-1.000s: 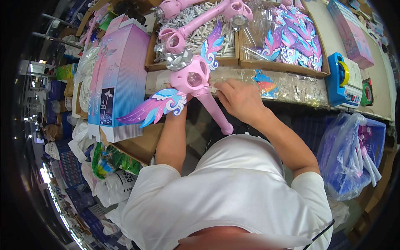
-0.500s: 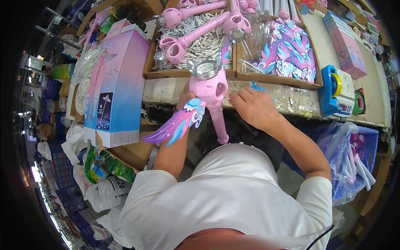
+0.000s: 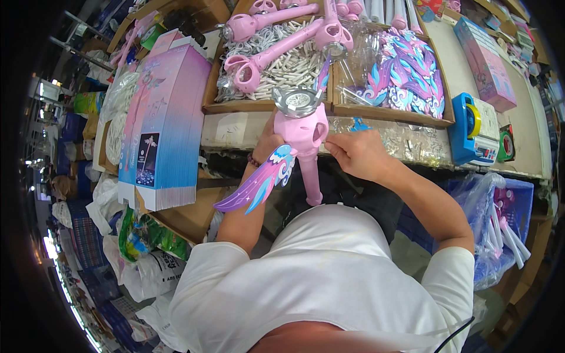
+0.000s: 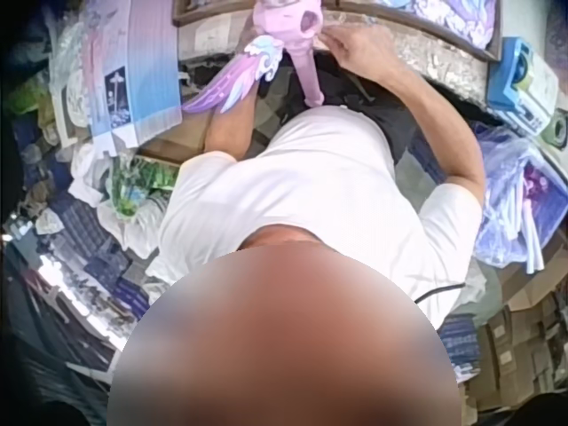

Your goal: The person assembles a pink toy wand by attaching colorful wing-shaped stickers to the wand's head. The person picks up a wand, applies stickers to both sides, and places the completed wand back on the table.

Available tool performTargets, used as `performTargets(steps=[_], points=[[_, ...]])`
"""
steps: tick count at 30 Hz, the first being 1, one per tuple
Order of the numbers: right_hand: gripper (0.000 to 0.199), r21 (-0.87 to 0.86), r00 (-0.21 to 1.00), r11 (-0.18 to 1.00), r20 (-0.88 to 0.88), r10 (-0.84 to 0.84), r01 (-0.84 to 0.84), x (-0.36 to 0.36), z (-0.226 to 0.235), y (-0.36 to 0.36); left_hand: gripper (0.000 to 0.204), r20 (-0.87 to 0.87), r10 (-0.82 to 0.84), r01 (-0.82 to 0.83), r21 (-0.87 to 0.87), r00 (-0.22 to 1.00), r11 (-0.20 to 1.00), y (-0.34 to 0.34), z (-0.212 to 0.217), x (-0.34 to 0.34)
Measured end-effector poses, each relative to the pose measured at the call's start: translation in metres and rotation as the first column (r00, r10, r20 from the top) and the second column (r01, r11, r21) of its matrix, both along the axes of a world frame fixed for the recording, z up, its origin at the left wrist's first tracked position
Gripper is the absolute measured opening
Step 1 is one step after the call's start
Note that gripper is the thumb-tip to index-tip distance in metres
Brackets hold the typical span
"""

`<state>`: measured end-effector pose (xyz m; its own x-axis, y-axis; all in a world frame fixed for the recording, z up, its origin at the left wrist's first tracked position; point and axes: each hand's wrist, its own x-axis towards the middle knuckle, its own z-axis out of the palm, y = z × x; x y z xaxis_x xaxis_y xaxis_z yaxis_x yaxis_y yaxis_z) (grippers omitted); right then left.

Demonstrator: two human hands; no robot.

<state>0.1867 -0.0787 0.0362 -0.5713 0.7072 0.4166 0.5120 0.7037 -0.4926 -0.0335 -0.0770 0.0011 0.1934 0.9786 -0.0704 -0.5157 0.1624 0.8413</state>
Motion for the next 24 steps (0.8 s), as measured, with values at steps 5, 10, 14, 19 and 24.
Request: performTargets(steps=[5,10,14,19,24], points=[[0.019,-0.271,0.998,0.962,-0.039,-0.045,0.033,0.004,0.005,-0.001,0.106,-0.004,-0.146,0.144,0.162,0.989,0.976,0.006,-0.010,-0.002],[0.025,-0.593,0.995,0.805,-0.056,-0.077,0.029,0.007,0.015,-0.002,0.116,-0.062,-0.160,0.169,0.208,0.985,0.963,0.006,-0.007,0.002],[0.026,-0.674,0.990,0.738,-0.081,-0.113,0.028,0.008,0.020,-0.004,0.113,-0.132,-0.133,0.158,0.203,0.982,0.966,0.005,-0.007,0.002],[0.025,-0.782,0.962,0.616,-0.229,-0.146,-0.093,0.007,0.016,-0.006,0.109,-0.100,-0.103,0.118,0.161,0.990,0.980,-0.004,0.007,0.004],[0.026,-0.741,0.979,0.670,-0.168,-0.115,-0.049,0.007,0.011,-0.007,0.109,0.161,-0.117,0.094,0.147,0.980,0.985,-0.004,0.000,0.005]])
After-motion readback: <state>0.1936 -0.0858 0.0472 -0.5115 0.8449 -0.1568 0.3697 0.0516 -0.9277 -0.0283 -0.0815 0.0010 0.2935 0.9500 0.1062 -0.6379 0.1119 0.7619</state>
